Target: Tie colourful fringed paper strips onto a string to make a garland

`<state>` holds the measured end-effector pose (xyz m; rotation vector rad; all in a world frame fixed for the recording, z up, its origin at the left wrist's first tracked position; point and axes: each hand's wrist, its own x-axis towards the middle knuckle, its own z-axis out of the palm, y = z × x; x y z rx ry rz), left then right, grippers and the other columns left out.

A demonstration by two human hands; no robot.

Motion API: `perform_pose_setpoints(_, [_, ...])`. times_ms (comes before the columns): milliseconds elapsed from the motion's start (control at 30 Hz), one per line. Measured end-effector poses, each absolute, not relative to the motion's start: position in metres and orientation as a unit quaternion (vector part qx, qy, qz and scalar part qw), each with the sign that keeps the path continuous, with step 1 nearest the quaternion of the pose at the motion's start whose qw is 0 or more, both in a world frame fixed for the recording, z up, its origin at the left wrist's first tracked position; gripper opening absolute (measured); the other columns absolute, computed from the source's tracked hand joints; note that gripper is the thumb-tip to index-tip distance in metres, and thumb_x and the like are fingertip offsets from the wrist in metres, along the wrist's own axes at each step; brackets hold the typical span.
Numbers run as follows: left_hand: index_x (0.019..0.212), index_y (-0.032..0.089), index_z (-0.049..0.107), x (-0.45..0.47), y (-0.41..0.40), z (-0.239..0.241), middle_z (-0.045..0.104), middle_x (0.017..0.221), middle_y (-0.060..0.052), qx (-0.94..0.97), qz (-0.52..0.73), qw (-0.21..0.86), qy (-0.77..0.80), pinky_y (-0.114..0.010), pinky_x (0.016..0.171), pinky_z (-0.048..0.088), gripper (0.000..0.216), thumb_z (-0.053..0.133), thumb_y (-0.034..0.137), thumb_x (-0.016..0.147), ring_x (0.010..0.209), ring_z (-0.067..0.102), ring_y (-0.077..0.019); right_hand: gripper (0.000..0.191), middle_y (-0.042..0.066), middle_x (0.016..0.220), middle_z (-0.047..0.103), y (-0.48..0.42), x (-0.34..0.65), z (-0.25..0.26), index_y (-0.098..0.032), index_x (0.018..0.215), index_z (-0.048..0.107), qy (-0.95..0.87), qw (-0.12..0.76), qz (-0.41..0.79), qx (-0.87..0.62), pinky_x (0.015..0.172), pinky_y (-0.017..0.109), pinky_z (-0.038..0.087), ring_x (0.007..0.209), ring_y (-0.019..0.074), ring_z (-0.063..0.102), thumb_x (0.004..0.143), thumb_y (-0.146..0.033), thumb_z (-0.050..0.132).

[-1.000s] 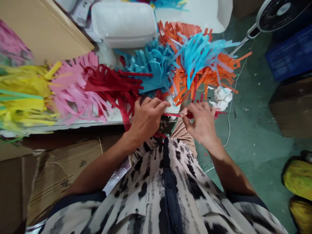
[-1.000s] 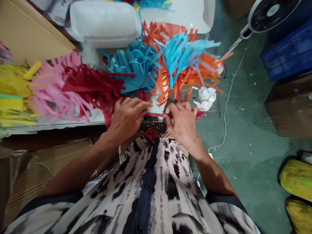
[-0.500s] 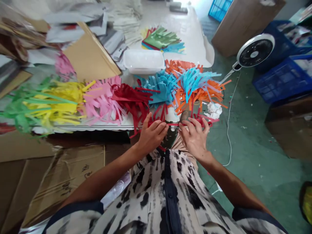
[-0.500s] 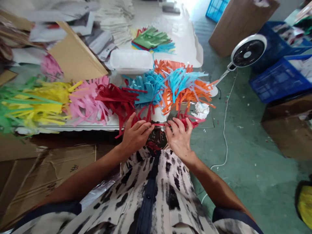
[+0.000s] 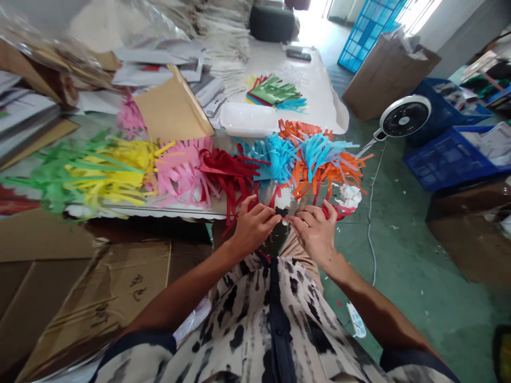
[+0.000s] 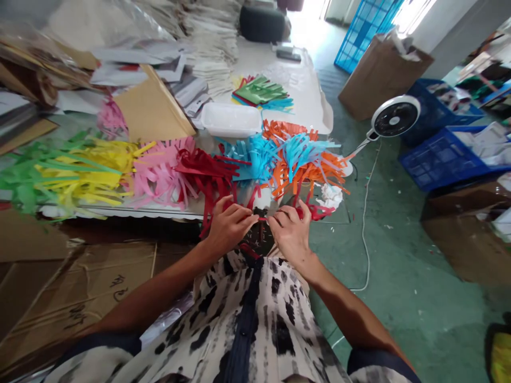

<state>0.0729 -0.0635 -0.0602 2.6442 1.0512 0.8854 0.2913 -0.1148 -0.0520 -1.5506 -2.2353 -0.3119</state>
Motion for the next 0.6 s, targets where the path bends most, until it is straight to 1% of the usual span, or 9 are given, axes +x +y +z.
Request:
perform_pose_setpoints(100, [0.105, 0.029, 0.083, 0.071, -0.067, -0.037, 0.082, 0.1, -0.004, 0.846, 0.326, 0.174, 0.384, -0.056, 0.12, 0.034, 0.017, 0.067, 0.033, 0.101, 0.1, 0.07, -0.0215, 0.023, -0.005, 0.102, 0.078, -0.112, 0.297, -0.028, -0.042, 0.102, 0.073, -0.807, 0.223, -0.141, -0.528, 0.122, 0.059, 0.025, 0.111, 0.0242, 0.065, 0.103, -0.024, 0.06])
perform_pose_setpoints(167, [0.108, 0.029, 0.084, 0.069, -0.065, -0.018, 0.083, 0.106, -0.005, 0.797, 0.36, 0.296, 0.384, -0.05, 0.113, 0.043, 0.02, 0.067, 0.037, 0.1, 0.105, 0.07, -0.0235, 0.022, -0.006, 0.102, 0.079, -0.109, 0.299, -0.006, -0.042, 0.104, 0.074, -0.808, 0.245, -0.183, -0.503, 0.119, 0.059, 0.029, 0.107, 0.0229, 0.067, 0.099, -0.022, 0.065])
perform_pose_setpoints(233, [0.108, 0.027, 0.084, 0.067, -0.059, 0.001, 0.083, 0.109, -0.006, 0.729, 0.368, 0.454, 0.358, -0.041, 0.099, 0.051, 0.024, 0.066, 0.04, 0.1, 0.106, 0.07, -0.0233, 0.023, -0.007, 0.094, 0.078, -0.106, 0.3, 0.016, -0.042, 0.103, 0.075, -0.808, 0.268, -0.226, -0.473, 0.117, 0.059, 0.03, 0.099, 0.0213, 0.068, 0.094, -0.021, 0.072])
perform_pose_setpoints(300, [0.101, 0.023, 0.085, 0.064, -0.052, 0.017, 0.083, 0.102, -0.007, 0.645, 0.341, 0.602, 0.325, -0.033, 0.085, 0.054, 0.027, 0.07, 0.046, 0.096, 0.094, 0.072, -0.0212, 0.022, -0.008, 0.087, 0.078, -0.101, 0.298, 0.034, -0.043, 0.1, 0.076, -0.805, 0.281, -0.26, -0.454, 0.115, 0.06, 0.032, 0.093, 0.0212, 0.069, 0.091, -0.023, 0.076])
perform_pose_setpoints(367, [0.092, 0.019, 0.083, 0.063, -0.048, 0.026, 0.081, 0.09, -0.006, 0.56, 0.31, 0.705, 0.306, -0.028, 0.073, 0.052, 0.03, 0.079, 0.049, 0.089, 0.078, 0.07, -0.0172, 0.02, -0.008, 0.083, 0.077, -0.097, 0.294, 0.047, -0.043, 0.095, 0.077, -0.795, 0.292, -0.283, -0.451, 0.114, 0.061, 0.032, 0.09, 0.0222, 0.07, 0.089, -0.024, 0.077])
perform_pose_setpoints(433, [0.086, 0.018, 0.08, 0.063, -0.045, 0.03, 0.078, 0.082, -0.004, 0.489, 0.3, 0.763, 0.296, -0.025, 0.067, 0.05, 0.03, 0.086, 0.047, 0.081, 0.068, 0.067, -0.0134, 0.018, -0.008, 0.082, 0.078, -0.093, 0.287, 0.055, -0.042, 0.095, 0.077, -0.785, 0.304, -0.281, -0.461, 0.116, 0.063, 0.031, 0.09, 0.0237, 0.071, 0.088, -0.026, 0.077])
perform_pose_setpoints(500, [0.083, 0.017, 0.079, 0.066, -0.043, 0.029, 0.076, 0.078, -0.003, 0.453, 0.306, 0.787, 0.284, -0.024, 0.068, 0.051, 0.03, 0.091, 0.044, 0.076, 0.067, 0.065, -0.0118, 0.017, -0.007, 0.085, 0.08, -0.088, 0.279, 0.057, -0.041, 0.098, 0.077, -0.782, 0.331, -0.239, -0.471, 0.117, 0.062, 0.031, 0.092, 0.0242, 0.072, 0.089, -0.026, 0.076])
perform_pose_setpoints(533, [0.081, 0.017, 0.079, 0.068, -0.041, 0.027, 0.074, 0.076, -0.003, 0.447, 0.318, 0.787, 0.282, -0.024, 0.069, 0.051, 0.03, 0.092, 0.043, 0.075, 0.067, 0.065, -0.0116, 0.015, -0.006, 0.087, 0.08, -0.085, 0.274, 0.057, -0.039, 0.099, 0.077, -0.779, 0.354, -0.196, -0.48, 0.116, 0.06, 0.034, 0.093, 0.0239, 0.073, 0.09, -0.026, 0.075])
perform_pose_setpoints(600, [0.079, 0.017, 0.079, 0.071, -0.038, 0.025, 0.074, 0.077, -0.003, 0.45, 0.354, 0.768, 0.286, -0.026, 0.074, 0.052, 0.031, 0.092, 0.044, 0.074, 0.072, 0.065, -0.0127, 0.007, -0.003, 0.089, 0.08, -0.076, 0.264, 0.054, -0.032, 0.094, 0.077, -0.754, 0.414, -0.052, -0.507, 0.107, 0.053, 0.046, 0.093, 0.0229, 0.072, 0.093, -0.027, 0.073])
